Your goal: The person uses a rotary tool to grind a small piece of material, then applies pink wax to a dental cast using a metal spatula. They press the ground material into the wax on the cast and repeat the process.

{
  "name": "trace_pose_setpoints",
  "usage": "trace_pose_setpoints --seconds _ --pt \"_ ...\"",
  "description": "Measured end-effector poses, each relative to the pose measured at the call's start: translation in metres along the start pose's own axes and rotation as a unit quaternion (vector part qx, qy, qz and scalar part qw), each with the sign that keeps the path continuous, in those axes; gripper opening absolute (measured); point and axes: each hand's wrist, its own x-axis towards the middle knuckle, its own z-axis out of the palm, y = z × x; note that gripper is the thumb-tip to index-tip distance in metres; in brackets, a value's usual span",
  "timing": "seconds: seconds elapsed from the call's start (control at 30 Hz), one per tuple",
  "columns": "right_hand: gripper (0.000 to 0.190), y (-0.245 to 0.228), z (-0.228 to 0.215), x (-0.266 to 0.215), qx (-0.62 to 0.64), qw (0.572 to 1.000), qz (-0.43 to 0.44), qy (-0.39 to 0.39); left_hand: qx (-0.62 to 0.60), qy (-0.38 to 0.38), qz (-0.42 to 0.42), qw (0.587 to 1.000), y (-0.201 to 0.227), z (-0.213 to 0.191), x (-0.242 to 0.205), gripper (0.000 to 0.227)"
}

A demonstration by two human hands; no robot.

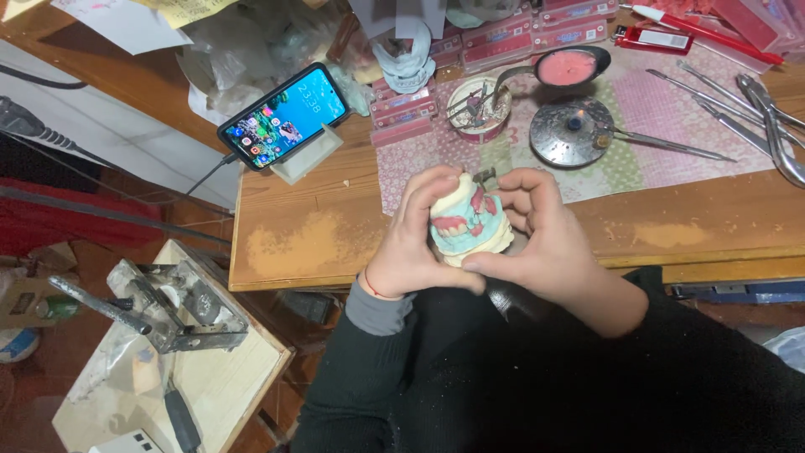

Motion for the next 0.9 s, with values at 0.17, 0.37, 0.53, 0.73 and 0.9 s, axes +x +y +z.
trace_pose_setpoints --seconds 0.17,0.37,0.53,0.73,0.9 --pt "0.098 0.013 -0.008 -0.002 0.056 0.998 0.029 -0.026 -0.262 0.003 -0.023 0.965 -0.015 0.006 0.007 0.123" --pt "0.100 0.029 -0.011 -0.006 0.063 0.993 -0.054 -0.080 -0.195 0.040 -0.035 0.979 -0.017 0.009 0.014 0.071" --pt "0.088 0.007 -0.011 -0.010 -0.134 0.976 -0.139 -0.104 -0.403 0.136 -0.031 0.905 -0.014 0.000 0.025 0.067" --pt "0.100 -0.041 -0.026 0.007 -0.335 0.924 -0.087 -0.161 -0.445 0.124 -0.047 0.885 -0.031 -0.006 0.009 0.059" --pt "0.037 -0.062 0.005 0.027 -0.255 0.925 -0.267 -0.086 -0.435 0.109 -0.043 0.893 -0.029 -0.008 0.006 0.057"
